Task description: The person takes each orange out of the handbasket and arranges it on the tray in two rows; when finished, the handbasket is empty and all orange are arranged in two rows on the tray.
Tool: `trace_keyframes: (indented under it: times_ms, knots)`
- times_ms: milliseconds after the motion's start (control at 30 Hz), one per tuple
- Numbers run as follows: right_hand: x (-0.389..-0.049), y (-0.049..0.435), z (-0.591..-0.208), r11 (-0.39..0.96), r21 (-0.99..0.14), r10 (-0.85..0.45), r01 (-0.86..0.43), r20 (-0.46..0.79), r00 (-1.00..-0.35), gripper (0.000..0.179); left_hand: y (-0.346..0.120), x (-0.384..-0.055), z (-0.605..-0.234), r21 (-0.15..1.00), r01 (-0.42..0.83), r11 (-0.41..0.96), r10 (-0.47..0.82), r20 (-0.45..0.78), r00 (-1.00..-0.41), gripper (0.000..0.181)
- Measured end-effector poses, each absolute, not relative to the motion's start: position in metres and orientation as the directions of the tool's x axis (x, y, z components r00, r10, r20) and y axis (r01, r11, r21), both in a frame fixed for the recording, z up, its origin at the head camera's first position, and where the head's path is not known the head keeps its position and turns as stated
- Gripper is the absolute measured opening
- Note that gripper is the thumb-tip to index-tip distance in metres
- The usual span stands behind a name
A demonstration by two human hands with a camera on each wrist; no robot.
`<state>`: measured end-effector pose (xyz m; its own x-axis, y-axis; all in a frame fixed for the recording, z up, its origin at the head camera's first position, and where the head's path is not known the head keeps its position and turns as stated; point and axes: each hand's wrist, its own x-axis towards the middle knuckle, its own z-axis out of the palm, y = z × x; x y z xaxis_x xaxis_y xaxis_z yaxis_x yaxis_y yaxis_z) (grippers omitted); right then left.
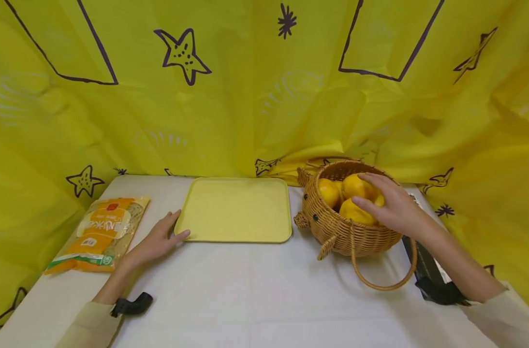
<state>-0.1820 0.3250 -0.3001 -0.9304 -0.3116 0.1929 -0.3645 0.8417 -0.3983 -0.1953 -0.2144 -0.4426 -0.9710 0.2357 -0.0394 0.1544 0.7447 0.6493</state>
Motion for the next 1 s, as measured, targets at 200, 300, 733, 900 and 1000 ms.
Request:
trace_keyframes:
  times_ms: [200,300,733,900,1000]
  knots:
    - [-0.184,0.326,-0.301,0.839,-0.378,-0.334,-0.391,0.21,-0.919,0.061,-0.215,-0.192,-0.452,0.589,0.21,0.78,0.242,0.025,-0.97,0.09]
    - [-0.186,0.329,-0.3,0.843,-0.389,-0.326,-0.373,0.183,-0.927,0.061,-0.215,-0.192,-0.454,0.573,0.221,0.789,0.247,0.034,-0.968,0.091]
    - [-0.229,0.366,-0.277,0.778,-0.625,-0.273,-0.06,-0.251,-0.929,0.065,-0.21,-0.196,-0.453,0.563,0.23,0.794,0.257,0.032,-0.966,0.091]
    - [-0.254,0.375,-0.267,0.795,-0.602,-0.381,-0.074,-0.4,-0.833,0.065,-0.211,-0.195,-0.454,0.559,0.226,0.798,0.254,0.028,-0.967,0.091]
    - [-0.268,0.377,-0.256,0.818,-0.563,-0.434,-0.117,-0.471,-0.768,0.063,-0.212,-0.195,-0.455,0.561,0.223,0.797,0.251,0.028,-0.968,0.091]
